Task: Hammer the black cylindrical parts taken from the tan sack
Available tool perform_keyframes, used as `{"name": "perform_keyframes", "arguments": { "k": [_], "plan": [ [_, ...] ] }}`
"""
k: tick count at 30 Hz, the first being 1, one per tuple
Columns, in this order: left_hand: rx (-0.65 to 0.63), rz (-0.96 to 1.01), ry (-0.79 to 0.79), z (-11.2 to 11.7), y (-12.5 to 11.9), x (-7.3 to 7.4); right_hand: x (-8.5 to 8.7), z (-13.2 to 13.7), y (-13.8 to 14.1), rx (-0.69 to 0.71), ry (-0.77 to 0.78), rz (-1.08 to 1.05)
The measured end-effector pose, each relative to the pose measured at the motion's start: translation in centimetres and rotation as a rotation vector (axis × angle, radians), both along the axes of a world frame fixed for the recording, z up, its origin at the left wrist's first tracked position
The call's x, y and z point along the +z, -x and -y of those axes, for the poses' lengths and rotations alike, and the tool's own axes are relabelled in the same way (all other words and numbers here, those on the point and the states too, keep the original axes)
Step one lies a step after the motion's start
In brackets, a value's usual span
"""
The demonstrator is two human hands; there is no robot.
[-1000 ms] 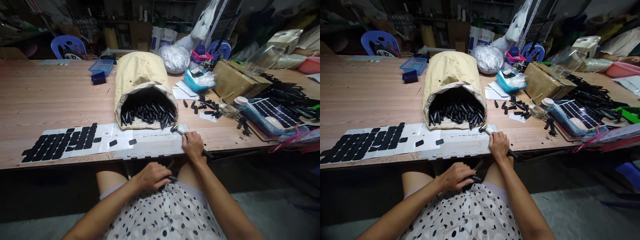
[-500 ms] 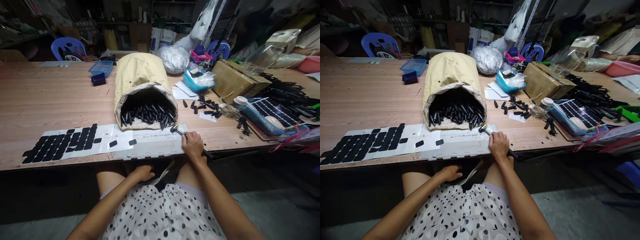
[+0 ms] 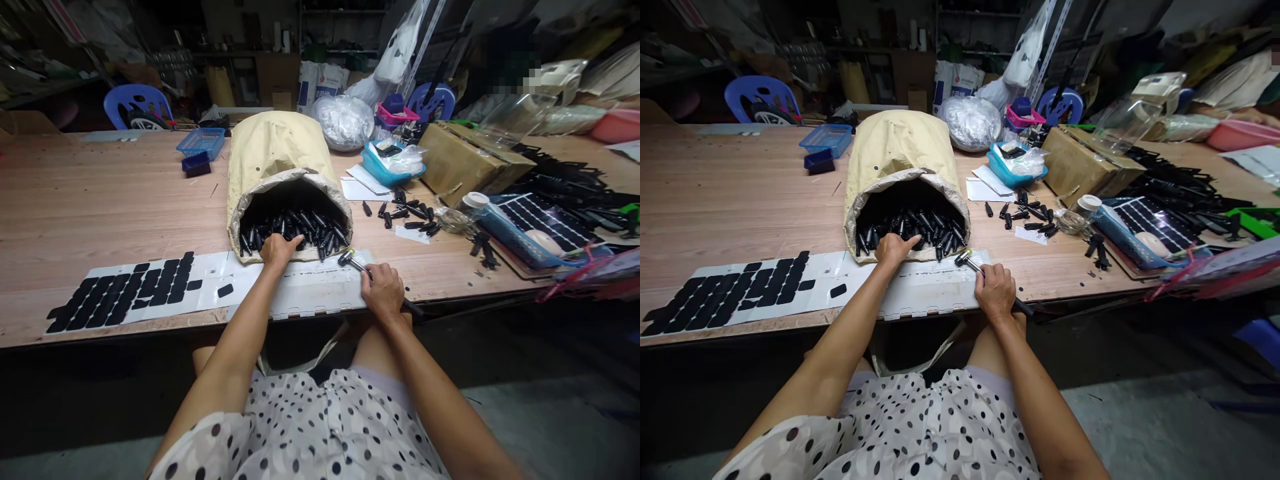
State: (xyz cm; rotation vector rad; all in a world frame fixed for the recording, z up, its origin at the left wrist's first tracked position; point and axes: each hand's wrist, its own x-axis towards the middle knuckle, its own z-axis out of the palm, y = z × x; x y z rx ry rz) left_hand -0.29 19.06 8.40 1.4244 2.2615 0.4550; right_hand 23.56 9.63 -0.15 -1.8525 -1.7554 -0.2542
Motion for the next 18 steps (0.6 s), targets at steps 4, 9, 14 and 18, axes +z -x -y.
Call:
{"name": "perform_keyframes", "arguments": {
  "k": [4,9,14,18],
  "plan": [
    [0.0,0.027,0.04,0.8,1.2,-0.3,0.1,0.0,0.2,-0.022,-0.01,0.018],
    [-0.199,0.026,-0.095,4.9,2.6,0.2,0.1,0.1,0.2,-0.015,0.004,0.006],
    [-0.664,0.083,-0.185,8.4,0.6,-1.0,-0.1,0.0,0.1,-0.025,-0.004,0.007],
    [-0.709,-0.033,-0.18,8.9,-0.5,-2.5,-0.3,-0.1,0.2,-0.028,-0.045,0.029]
  ]
}}
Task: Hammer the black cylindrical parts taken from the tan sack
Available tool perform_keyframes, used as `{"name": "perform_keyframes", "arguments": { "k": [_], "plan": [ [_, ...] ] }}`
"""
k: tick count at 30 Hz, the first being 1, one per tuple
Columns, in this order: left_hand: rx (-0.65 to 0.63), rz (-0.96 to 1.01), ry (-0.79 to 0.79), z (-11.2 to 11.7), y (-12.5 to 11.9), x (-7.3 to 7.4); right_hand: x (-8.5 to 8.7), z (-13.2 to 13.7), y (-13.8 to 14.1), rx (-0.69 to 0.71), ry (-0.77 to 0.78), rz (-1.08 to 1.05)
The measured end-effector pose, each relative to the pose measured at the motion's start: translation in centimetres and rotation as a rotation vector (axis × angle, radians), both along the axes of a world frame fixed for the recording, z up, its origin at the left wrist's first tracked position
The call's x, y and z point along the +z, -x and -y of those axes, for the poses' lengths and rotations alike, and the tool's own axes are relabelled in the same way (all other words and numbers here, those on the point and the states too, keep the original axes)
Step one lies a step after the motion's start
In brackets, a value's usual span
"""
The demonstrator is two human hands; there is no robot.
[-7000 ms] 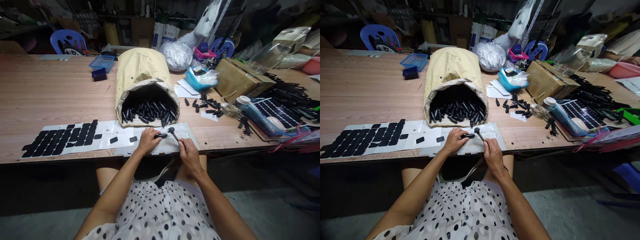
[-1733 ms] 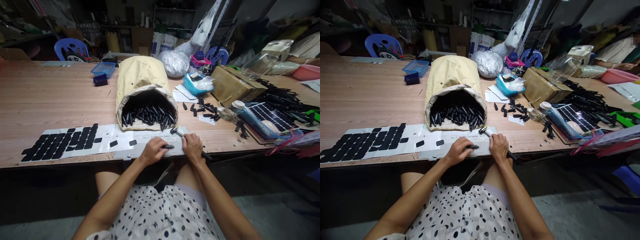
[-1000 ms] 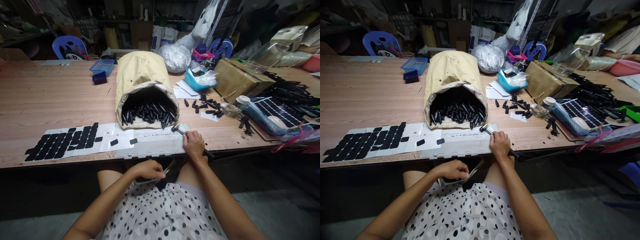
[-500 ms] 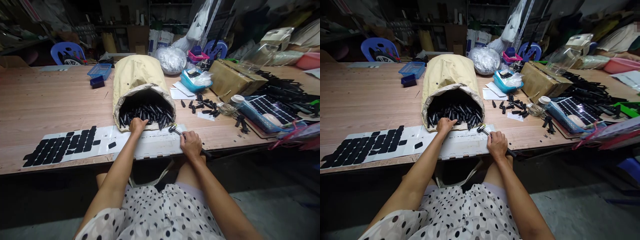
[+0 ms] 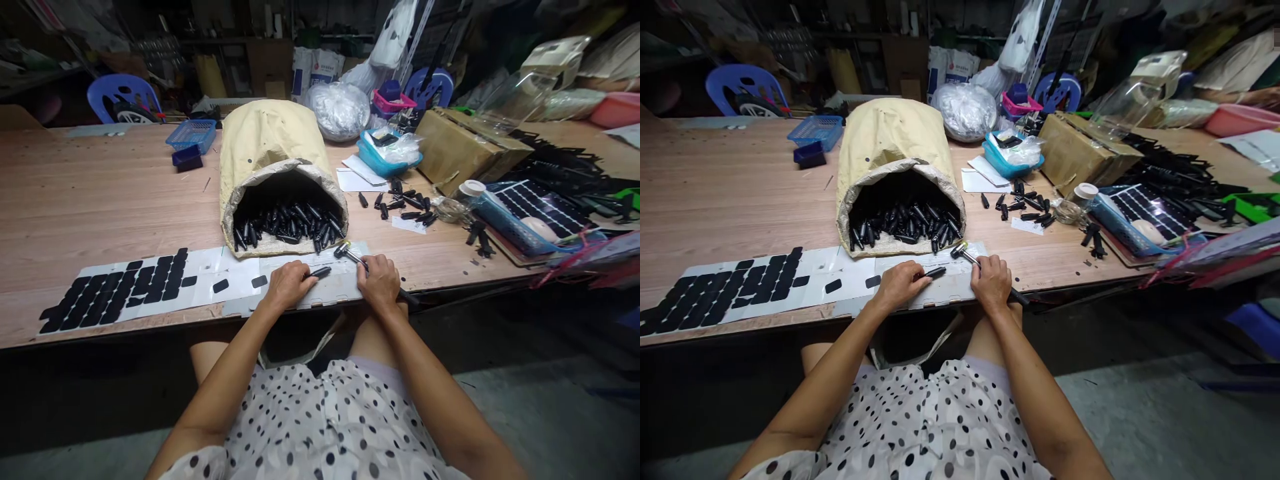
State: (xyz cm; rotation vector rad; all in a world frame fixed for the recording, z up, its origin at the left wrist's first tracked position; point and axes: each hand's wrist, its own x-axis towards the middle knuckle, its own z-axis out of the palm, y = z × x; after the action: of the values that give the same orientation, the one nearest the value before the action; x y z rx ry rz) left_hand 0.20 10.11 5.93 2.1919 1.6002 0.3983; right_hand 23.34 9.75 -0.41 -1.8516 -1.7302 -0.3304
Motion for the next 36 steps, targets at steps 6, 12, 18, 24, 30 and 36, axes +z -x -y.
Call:
{"name": "perform_keyframes", "arguments": {
  "k": [6,12,18,24,30,36],
  "plan": [
    [0.025,0.091,-0.095,-0.5,-0.9,-1.6,0.0,0.0,0.0,0.011,0.015,-0.016],
    [0.141,0.213,-0.013,-1.2,-1.6,-2.3,0.8,0.2,-0.6,0.075,0.087,-0.1],
    [0.158,0.242,0.045,-1.1,-1.7,-1.8,2.0,2.5,0.8,0.256,0.061,-0.318],
    [0.188,0.235,0.068,-1.0,-2.1,-1.4,3.7,4.6,2.6,0.347,0.04,-0.389],
    [0.182,0.222,0.091,-0.9,-2.2,-1.1,4.0,5.3,3.1,0.297,0.083,-0.336],
    [0.147,0.195,0.08,-1.1,-2.1,-1.1,4.2,5.4,4.3,0.347,0.074,-0.366]
  ]
}}
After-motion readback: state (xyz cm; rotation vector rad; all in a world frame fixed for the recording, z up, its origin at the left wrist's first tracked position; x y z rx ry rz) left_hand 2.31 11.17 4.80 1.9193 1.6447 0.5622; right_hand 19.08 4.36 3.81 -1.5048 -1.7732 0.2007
